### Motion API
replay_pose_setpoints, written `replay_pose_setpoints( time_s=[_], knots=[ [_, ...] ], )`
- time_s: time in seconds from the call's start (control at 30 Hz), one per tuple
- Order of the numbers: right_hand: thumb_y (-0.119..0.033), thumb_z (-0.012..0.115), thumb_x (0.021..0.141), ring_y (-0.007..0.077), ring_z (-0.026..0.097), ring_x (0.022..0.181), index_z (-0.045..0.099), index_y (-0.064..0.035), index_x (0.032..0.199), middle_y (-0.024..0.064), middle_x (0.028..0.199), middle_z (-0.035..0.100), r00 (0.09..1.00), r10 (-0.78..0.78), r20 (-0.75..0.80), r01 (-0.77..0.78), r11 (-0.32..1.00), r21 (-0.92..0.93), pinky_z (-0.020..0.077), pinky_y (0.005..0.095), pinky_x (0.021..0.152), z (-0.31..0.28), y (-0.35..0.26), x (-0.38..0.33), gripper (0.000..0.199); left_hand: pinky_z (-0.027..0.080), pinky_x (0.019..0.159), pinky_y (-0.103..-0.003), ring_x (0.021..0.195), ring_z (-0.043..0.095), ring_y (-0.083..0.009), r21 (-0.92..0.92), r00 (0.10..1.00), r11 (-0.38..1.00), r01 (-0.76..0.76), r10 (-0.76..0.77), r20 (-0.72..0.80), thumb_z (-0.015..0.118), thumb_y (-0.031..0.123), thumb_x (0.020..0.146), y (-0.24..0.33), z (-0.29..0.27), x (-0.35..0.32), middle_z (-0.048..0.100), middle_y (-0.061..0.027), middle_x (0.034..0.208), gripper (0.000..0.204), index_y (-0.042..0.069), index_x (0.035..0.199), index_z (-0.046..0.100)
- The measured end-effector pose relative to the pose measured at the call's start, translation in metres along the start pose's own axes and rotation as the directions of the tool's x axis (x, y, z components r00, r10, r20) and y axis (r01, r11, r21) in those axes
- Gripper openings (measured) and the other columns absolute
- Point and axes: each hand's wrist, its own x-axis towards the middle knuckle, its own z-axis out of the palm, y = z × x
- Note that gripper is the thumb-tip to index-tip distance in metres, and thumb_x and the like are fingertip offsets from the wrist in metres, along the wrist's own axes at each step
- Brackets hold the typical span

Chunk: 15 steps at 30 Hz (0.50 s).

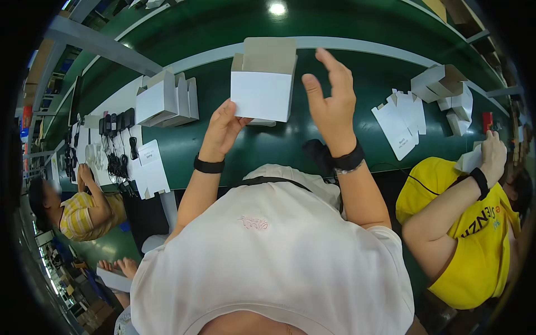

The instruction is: Folding and assembling cardboard packaging boxes at a workbench.

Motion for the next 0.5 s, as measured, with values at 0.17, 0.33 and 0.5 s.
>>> replay_pose_setpoints(
  time_s=[0.17,0.33,0.5],
  knots=[
    [-0.032,0.069,0.077,0.027,0.046,0.117,0.01,-0.0098,0.142,0.0224,0.127,0.045,0.776,0.498,0.388,-0.577,0.309,0.756,0.0358,0.0344,0.097,0.037,0.015,-0.022,0.09,0.041,0.09,-0.032,0.107,0.051,-0.0162,-0.005,0.997,1.0,-0.013,0.013,0.078,0.062,0.025,0.085,-0.004,-0.006,0.017,0.054,-0.0084,0.118,0.055,0.001,0.129,0.04],
    [-0.008,0.074,0.067,0.0237,0.046,0.115,0.014,-0.0056,0.141,0.0157,0.124,0.047,0.703,0.394,0.592,-0.665,0.067,0.744,0.0337,0.0348,0.099,0.041,0.014,-0.02,0.096,0.04,0.092,-0.033,0.112,0.049,-0.0181,0.286,0.998,0.957,-0.049,0.06,-0.031,0.063,0.023,0.084,-0.017,-0.006,0.02,0.05,-0.0121,0.122,0.06,-0.001,0.132,0.035],
    [-0.007,0.073,0.069,0.0205,0.052,0.106,0.04,-0.0036,0.127,0.008,0.116,0.053,0.705,0.447,0.551,-0.654,0.11,0.748,0.0417,0.0342,0.092,0.049,0.079,-0.021,0.066,0.041,0.09,-0.031,0.111,0.05,-0.0189,0.576,0.964,0.807,-0.128,0.237,-0.118,0.061,0.021,0.084,-0.011,-0.007,0.02,0.052,-0.0122,0.12,0.056,0.001,0.131,0.038]
  ],
)
